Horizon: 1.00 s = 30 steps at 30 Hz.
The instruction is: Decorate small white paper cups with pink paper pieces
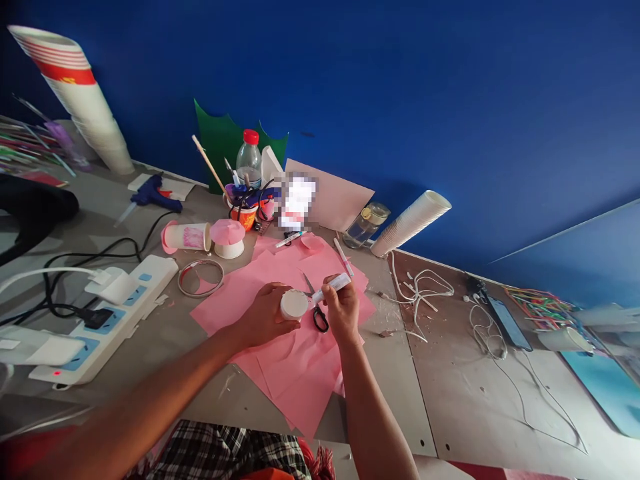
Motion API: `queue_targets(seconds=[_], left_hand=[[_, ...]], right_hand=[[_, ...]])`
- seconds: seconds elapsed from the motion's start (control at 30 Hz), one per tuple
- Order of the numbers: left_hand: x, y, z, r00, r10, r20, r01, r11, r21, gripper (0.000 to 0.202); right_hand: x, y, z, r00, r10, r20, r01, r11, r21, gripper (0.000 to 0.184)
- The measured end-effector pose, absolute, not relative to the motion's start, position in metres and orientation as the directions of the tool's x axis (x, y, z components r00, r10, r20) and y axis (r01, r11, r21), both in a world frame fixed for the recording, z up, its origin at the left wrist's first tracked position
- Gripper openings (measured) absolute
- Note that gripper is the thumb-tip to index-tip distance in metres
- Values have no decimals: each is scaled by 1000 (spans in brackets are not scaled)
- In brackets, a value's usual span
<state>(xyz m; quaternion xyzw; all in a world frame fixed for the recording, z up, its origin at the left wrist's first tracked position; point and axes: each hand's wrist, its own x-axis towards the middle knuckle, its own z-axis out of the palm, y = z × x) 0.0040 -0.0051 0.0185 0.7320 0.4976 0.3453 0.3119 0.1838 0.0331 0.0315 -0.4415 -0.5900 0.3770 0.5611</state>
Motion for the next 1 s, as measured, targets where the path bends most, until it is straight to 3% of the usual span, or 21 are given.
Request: queue_targets(seconds=[0.27,0.33,0.4,0.5,0.6,0.83,1.0], left_hand=[[5,-5,15,253,949,189,512,-297,806,50],[5,-5,13,255,948,190,497,-297,815,50],[5,-5,13,251,950,185,497,-291,817,51],[4,-5,13,246,952,184,510,-288,810,52],[3,-5,14,248,947,206,524,-309,794,48],[-1,1,7,100,947,305,512,-312,800,45],[-7,9,1,-129,951,283,532,-174,828,69]], right_hand=[[176,26,38,-51,953,298,281,300,-912,16],[179,30,36,-9,965,261,154,259,-953,19],[183,36,34,68,976,209,-86,214,-973,25],[189,46,33,116,991,70,-387,110,-915,32],[193,51,33,35,997,-62,-557,-32,-830,33],[194,47,38,-91,991,-99,-674,-134,-726,22],[187,43,43,-145,986,-77,-703,-157,-694,18]])
